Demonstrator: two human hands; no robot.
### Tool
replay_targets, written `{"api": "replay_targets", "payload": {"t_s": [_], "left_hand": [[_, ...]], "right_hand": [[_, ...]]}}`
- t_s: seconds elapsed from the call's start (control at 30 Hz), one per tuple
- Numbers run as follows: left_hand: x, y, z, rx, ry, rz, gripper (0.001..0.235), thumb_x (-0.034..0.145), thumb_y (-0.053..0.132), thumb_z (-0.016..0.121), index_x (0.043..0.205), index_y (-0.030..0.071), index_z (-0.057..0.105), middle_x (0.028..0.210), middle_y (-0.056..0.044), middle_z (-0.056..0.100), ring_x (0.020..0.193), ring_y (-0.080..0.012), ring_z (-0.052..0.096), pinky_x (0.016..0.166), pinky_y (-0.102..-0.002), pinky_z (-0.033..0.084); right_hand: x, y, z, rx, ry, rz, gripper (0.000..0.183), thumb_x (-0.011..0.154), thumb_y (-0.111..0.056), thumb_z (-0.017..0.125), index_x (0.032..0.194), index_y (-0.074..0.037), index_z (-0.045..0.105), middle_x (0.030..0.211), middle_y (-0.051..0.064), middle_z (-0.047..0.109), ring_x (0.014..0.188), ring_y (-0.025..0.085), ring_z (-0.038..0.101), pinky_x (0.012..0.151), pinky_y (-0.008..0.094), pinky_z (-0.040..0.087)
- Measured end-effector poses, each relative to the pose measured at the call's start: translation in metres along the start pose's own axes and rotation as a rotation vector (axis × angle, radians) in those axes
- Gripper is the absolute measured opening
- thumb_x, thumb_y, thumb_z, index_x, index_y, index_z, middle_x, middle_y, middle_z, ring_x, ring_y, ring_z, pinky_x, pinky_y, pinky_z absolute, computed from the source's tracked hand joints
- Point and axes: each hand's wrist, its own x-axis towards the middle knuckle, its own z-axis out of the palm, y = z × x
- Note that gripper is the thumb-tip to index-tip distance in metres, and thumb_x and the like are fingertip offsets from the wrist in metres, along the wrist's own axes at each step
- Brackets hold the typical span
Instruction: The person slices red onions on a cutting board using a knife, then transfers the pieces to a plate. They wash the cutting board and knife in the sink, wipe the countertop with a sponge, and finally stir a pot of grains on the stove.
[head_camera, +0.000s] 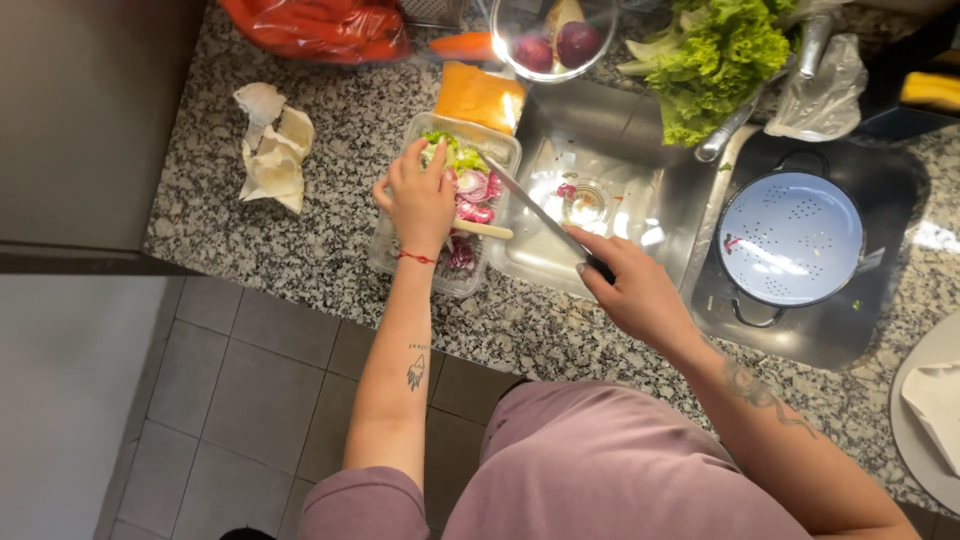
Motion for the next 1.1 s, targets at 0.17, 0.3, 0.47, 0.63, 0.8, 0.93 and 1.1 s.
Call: {"api": "replay_targets", "payload": {"t_s": [0.17, 0.3, 0.47, 0.63, 0.8, 0.93, 1.1], "left_hand": [[-0.009, -0.022, 0.019, 0.045, 0.035, -0.059, 0.014, 0.079, 0.026, 0.065, 0.087, 0.036, 0.06, 0.098, 0.016, 0.053, 0.09, -0.0078, 0.049, 0.091, -0.043, 0.024], [-0.016, -0.003, -0.016, -0.063, -0.07, -0.125, 0.03, 0.081, 0.021, 0.071, 0.109, 0.028, 0.064, 0.084, 0.006, 0.068, 0.08, -0.014, 0.064, 0.095, -0.049, 0.026], [-0.021, 0.026, -0.049, -0.176, -0.141, -0.007, 0.033, 0.083, 0.016, 0.068, 0.105, 0.027, 0.046, 0.103, -0.001, 0.041, 0.094, -0.0295, 0.046, 0.091, -0.05, 0.029], [-0.026, 0.08, -0.054, -0.367, -0.157, 0.314, 0.067, 0.074, 0.017, 0.078, 0.134, 0.019, 0.049, 0.119, -0.009, 0.061, 0.107, -0.0313, 0.055, 0.092, -0.052, 0.033], [-0.047, 0.174, -0.039, -0.758, -0.399, 0.356, 0.021, 0.087, 0.014, 0.068, 0.107, 0.021, 0.067, 0.085, 0.002, 0.071, 0.079, -0.0173, 0.069, 0.079, -0.031, 0.049], [-0.075, 0.233, -0.014, -0.808, -0.561, 0.468, 0.02, 0.088, 0.011, 0.067, 0.106, 0.019, 0.066, 0.08, 0.0, 0.07, 0.079, -0.0181, 0.069, 0.081, -0.031, 0.05], [-0.101, 0.302, -0.012, -0.755, -0.748, 0.491, 0.022, 0.087, 0.015, 0.067, 0.108, 0.021, 0.068, 0.086, -0.007, 0.07, 0.085, -0.0261, 0.067, 0.082, -0.039, 0.049]], "right_hand": [[-0.011, 0.049, 0.01, -0.595, 0.372, -0.319, 0.058, 0.076, -0.007, 0.067, 0.126, -0.034, 0.054, 0.103, 0.011, 0.05, 0.074, 0.029, 0.063, 0.064, 0.039, 0.049], [-0.024, 0.068, 0.01, -0.66, 0.562, -0.404, 0.06, 0.065, -0.004, 0.077, 0.117, -0.027, 0.058, 0.1, 0.006, 0.05, 0.071, 0.021, 0.061, 0.061, 0.035, 0.046], [-0.055, 0.08, 0.003, -0.581, 0.58, -0.345, 0.058, 0.066, -0.005, 0.077, 0.117, -0.024, 0.058, 0.099, 0.005, 0.05, 0.07, 0.022, 0.061, 0.061, 0.034, 0.046], [-0.097, 0.121, 0.004, -0.493, 0.632, -0.148, 0.056, 0.068, -0.008, 0.075, 0.117, -0.029, 0.058, 0.101, 0.001, 0.05, 0.077, 0.022, 0.064, 0.065, 0.034, 0.047], [-0.154, 0.162, -0.002, -0.282, 0.755, 0.071, 0.05, 0.067, -0.007, 0.076, 0.112, -0.025, 0.061, 0.097, 0.002, 0.054, 0.081, 0.027, 0.066, 0.068, 0.038, 0.051], [-0.204, 0.181, -0.016, -0.129, 0.88, 0.222, 0.044, 0.073, -0.002, 0.073, 0.112, -0.021, 0.062, 0.096, 0.004, 0.054, 0.08, 0.029, 0.066, 0.07, 0.037, 0.051], [-0.259, 0.223, -0.043, -0.04, 1.014, 0.326, 0.049, 0.067, -0.003, 0.077, 0.111, -0.019, 0.064, 0.101, 0.002, 0.055, 0.091, 0.03, 0.064, 0.075, 0.039, 0.053]]}}
